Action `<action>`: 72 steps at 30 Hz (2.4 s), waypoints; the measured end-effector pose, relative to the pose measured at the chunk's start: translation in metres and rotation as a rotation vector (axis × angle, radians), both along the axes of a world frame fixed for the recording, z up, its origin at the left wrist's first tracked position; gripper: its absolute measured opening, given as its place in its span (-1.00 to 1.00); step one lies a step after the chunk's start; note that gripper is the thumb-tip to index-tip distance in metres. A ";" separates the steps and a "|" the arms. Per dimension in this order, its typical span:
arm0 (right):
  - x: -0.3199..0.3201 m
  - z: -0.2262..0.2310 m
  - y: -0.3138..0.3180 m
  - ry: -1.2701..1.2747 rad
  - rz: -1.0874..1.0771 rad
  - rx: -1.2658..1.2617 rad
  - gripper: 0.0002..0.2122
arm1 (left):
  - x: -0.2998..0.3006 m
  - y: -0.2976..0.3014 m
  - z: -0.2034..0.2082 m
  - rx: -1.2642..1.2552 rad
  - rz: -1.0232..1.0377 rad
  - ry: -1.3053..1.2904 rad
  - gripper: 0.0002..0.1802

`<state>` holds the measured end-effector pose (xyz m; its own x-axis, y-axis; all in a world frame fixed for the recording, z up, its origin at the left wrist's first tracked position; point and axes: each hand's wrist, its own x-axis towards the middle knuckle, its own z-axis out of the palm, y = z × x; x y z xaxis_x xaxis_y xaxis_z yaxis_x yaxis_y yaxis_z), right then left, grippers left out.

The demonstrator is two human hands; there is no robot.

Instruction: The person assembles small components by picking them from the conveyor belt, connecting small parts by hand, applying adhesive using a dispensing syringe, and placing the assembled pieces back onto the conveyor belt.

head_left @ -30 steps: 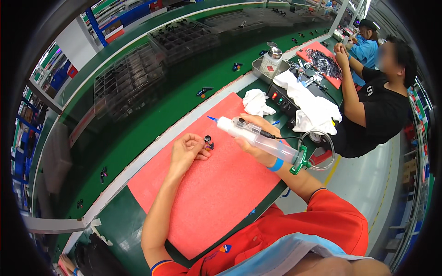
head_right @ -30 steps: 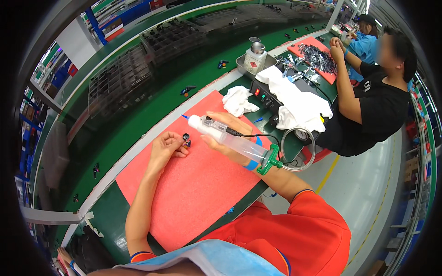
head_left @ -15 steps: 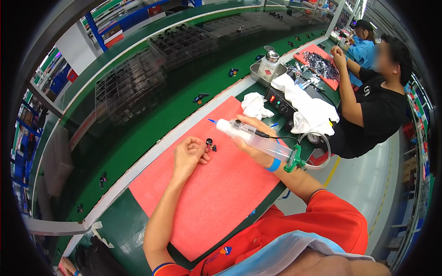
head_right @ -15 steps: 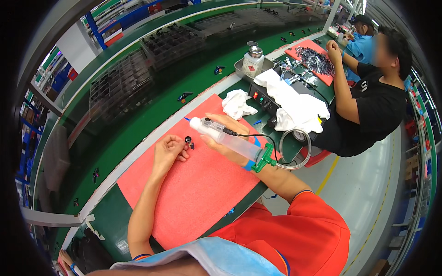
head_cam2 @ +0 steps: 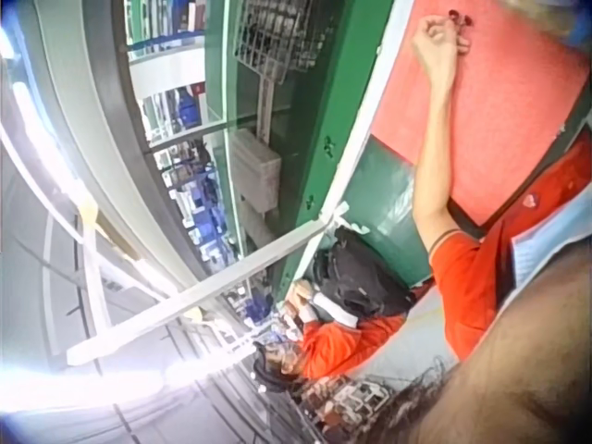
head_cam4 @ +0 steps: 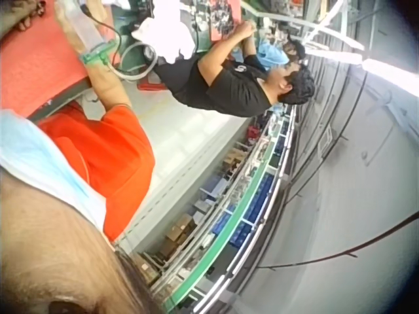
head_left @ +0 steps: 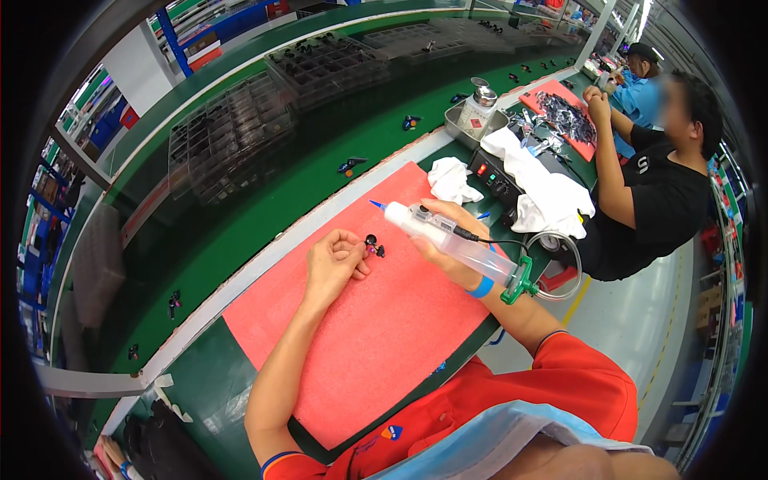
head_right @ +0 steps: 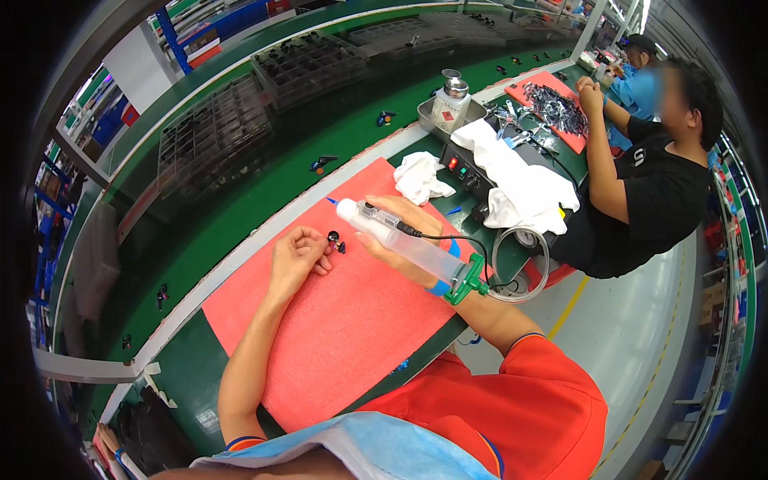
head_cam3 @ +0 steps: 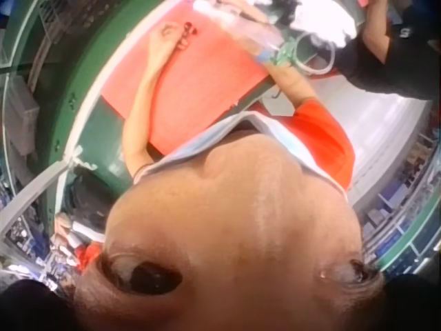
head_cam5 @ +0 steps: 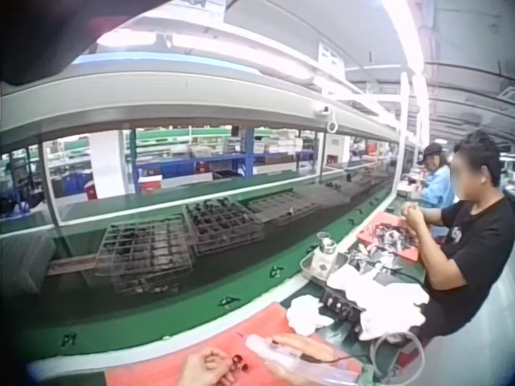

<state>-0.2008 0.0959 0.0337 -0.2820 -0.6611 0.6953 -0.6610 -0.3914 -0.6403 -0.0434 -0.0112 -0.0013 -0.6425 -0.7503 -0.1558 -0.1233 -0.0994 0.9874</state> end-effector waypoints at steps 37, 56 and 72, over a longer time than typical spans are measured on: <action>-0.009 -0.023 0.004 -0.277 0.102 0.009 -0.66 | 0.112 -0.082 -0.005 -1.144 0.372 -0.626 -0.78; -0.008 -0.026 -0.005 -0.232 0.008 0.138 -0.69 | 0.127 -0.017 0.022 -1.264 0.319 -0.692 -0.87; -0.013 -0.020 -0.003 -0.260 0.036 0.066 -0.69 | 0.047 0.038 -0.016 -1.048 0.194 -0.377 -0.70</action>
<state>-0.2133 0.0929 0.0137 -0.4212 -0.7156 0.5572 -0.4571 -0.3631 -0.8119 0.0034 0.0265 -0.0174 -0.5458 -0.7069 0.4498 -0.5039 0.7058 0.4979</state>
